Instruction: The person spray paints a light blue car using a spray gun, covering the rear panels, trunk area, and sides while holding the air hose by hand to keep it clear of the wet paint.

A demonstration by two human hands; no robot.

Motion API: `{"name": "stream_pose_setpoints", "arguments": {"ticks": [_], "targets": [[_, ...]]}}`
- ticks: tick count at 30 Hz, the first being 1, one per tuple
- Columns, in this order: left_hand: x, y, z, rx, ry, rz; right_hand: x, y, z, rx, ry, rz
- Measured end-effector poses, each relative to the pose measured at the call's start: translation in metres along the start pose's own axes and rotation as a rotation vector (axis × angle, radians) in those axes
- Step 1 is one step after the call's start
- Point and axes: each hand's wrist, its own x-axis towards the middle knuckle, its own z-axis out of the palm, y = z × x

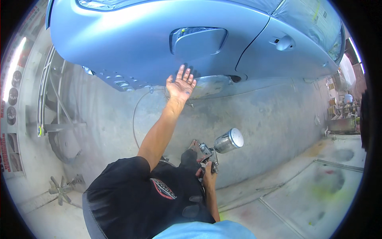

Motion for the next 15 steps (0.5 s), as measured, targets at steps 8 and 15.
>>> {"name": "stream_pose_setpoints", "arguments": {"ticks": [8,15], "targets": [[0.002,-0.005,0.002,-0.001,-0.060,0.022,0.002,0.002,-0.008,0.010,-0.050,0.020],[0.001,-0.009,0.005,-0.047,-0.122,0.014,0.002,0.009,-0.015,-0.053,-0.077,0.018]]}}
